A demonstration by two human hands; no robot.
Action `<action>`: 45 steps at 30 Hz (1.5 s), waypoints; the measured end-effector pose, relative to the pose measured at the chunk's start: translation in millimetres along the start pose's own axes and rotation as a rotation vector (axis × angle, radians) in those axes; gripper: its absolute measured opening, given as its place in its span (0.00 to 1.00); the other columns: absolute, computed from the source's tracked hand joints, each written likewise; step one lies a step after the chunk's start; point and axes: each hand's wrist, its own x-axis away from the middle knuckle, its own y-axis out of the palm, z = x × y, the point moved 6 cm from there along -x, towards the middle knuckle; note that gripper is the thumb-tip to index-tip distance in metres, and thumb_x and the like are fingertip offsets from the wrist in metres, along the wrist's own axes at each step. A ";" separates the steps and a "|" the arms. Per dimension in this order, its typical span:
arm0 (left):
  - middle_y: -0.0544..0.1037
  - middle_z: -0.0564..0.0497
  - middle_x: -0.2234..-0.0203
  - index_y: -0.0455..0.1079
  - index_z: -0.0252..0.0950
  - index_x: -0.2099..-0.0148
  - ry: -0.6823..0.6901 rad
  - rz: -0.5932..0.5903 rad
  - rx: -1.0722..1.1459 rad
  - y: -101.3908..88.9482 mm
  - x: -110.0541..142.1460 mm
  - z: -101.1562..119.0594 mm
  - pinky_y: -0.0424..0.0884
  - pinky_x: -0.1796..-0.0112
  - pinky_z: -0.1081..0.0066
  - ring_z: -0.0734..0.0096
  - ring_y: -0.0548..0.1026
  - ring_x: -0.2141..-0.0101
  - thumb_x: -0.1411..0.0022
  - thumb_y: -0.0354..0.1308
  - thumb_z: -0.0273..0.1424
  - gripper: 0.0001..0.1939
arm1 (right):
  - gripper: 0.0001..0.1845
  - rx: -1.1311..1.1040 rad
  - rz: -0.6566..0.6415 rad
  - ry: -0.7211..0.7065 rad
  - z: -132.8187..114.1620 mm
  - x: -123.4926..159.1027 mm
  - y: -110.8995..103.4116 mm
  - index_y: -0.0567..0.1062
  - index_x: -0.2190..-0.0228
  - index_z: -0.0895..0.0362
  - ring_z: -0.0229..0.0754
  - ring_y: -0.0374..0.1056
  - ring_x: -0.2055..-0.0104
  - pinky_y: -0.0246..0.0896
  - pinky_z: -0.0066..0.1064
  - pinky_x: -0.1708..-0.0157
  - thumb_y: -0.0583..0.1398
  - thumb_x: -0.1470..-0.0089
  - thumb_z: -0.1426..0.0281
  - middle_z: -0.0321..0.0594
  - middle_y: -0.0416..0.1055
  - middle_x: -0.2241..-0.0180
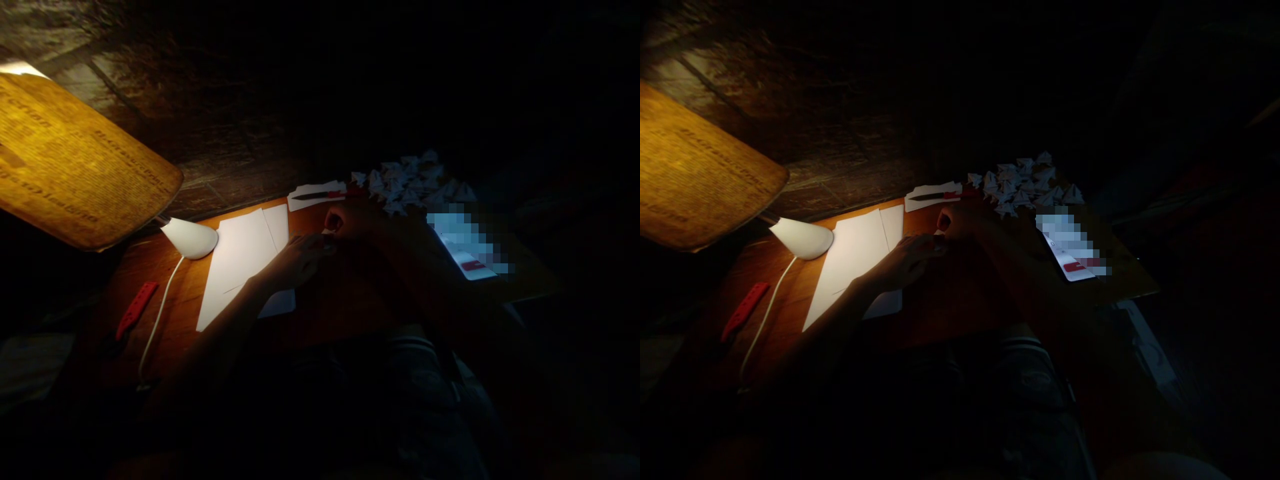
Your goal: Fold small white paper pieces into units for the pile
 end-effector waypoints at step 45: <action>0.78 0.40 0.38 0.74 0.36 0.38 0.041 0.085 -0.021 -2.6 3.0 -1.7 0.74 0.40 0.47 0.54 0.77 0.40 0.34 0.52 0.22 0.24 | 0.06 0.124 0.093 0.020 -3.6 10.0 -8.3 0.85 0.65 0.59 0.43 0.75 0.64 0.64 0.31 0.65 0.71 0.46 0.70 0.47 0.84 0.62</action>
